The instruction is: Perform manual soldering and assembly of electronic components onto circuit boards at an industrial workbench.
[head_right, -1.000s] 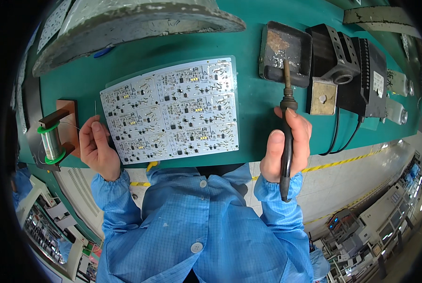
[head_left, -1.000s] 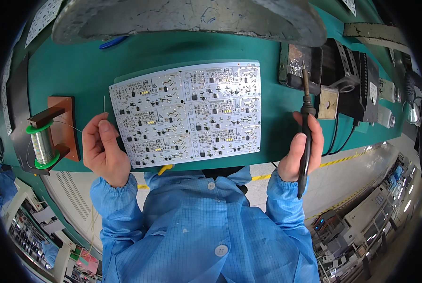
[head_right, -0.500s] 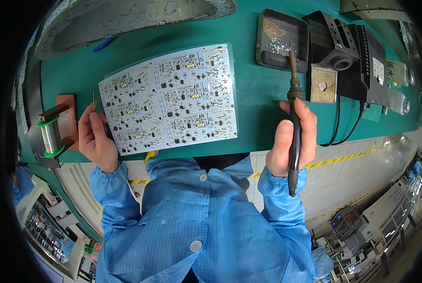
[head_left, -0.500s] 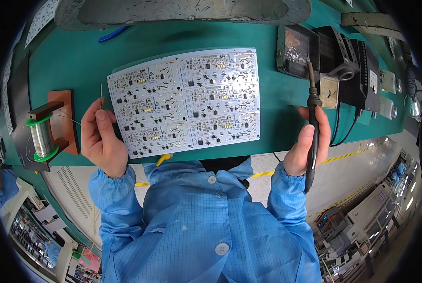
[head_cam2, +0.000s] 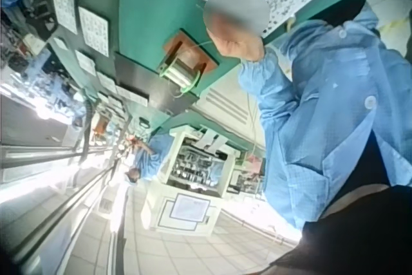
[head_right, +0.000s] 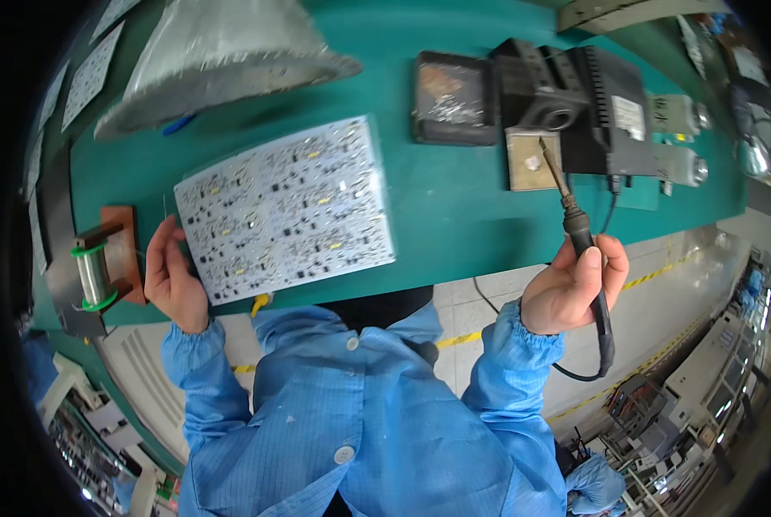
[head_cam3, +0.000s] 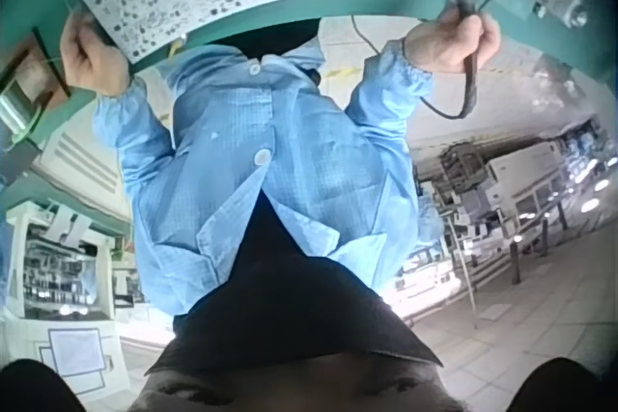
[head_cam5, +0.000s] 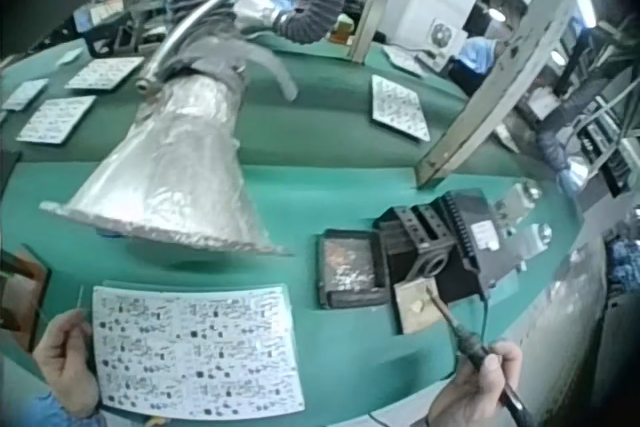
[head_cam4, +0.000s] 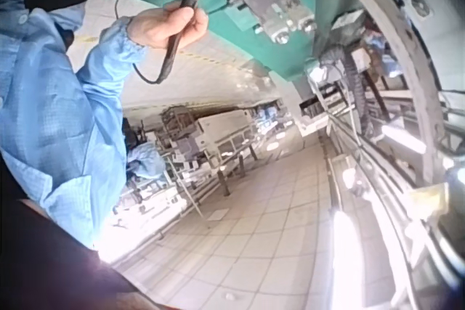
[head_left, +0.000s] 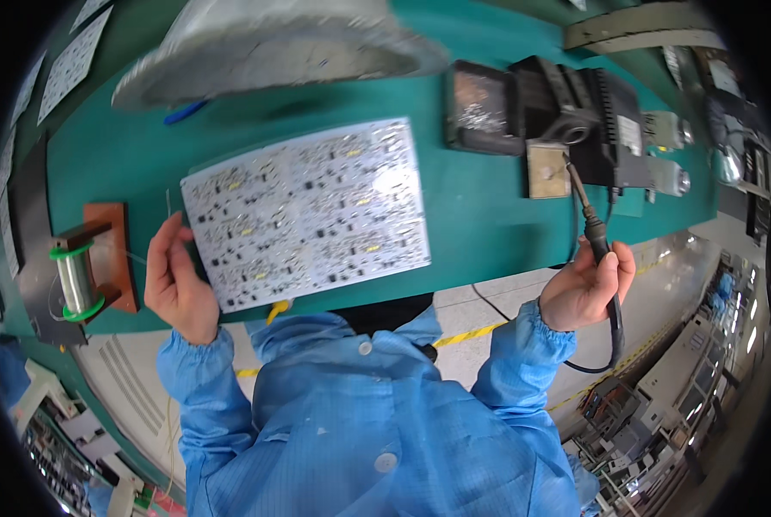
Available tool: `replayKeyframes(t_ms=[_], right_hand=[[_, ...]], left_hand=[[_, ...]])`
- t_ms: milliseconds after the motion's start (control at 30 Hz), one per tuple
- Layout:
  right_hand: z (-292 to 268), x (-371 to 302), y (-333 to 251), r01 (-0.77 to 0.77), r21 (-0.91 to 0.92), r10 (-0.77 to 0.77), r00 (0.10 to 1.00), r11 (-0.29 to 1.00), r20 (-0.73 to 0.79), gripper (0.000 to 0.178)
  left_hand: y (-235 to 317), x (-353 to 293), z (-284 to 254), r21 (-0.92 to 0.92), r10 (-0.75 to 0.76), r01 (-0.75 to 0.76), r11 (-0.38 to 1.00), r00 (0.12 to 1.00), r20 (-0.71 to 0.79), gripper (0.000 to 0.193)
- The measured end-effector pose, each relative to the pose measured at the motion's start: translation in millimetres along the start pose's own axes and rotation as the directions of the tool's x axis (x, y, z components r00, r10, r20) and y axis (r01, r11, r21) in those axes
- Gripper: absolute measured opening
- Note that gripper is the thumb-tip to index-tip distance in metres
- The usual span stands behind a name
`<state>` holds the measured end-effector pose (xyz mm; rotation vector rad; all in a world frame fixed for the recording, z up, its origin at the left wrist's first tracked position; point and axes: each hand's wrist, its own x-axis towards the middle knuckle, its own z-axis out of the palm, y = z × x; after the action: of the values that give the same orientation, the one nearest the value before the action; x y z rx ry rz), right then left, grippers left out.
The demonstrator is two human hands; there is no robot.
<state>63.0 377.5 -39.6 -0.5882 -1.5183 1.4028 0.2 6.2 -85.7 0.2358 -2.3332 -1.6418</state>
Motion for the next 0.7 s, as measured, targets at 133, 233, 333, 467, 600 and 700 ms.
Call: replayKeyframes(t_ms=[133,233,333,467,600,700], right_hand=[[-2,34,-7,-0.002,-0.032,-0.002,0.989,0.999,-0.147,0.012],[13,43,-6,-0.064,-0.248,0.083,0.994,0.967,0.067,0.02],[33,43,3,-0.45,-0.105,0.462,0.858,0.887,0.224,0.037],[42,31,19,-0.498,0.085,0.466,0.85,0.863,0.245,0.038],[33,32,24,-0.176,-0.175,0.219,0.936,0.969,0.276,0.032],[43,31,18,-0.277,-0.055,0.282,0.935,0.959,0.213,0.032]], left_hand=[[-4,4,1,0.036,0.031,-0.032,0.999,0.999,0.016,0.025],[-4,3,8,0.039,0.06,-0.061,0.997,0.998,0.022,0.024],[-14,4,-5,0.022,0.042,-0.043,0.999,0.998,0.05,0.026],[-18,5,-7,-0.071,0.051,-0.046,0.996,0.996,0.074,0.026],[-1,7,1,0.057,0.053,-0.057,0.997,0.996,0.072,0.025],[-5,6,0,0.026,0.083,-0.085,0.996,0.993,0.085,0.025]])
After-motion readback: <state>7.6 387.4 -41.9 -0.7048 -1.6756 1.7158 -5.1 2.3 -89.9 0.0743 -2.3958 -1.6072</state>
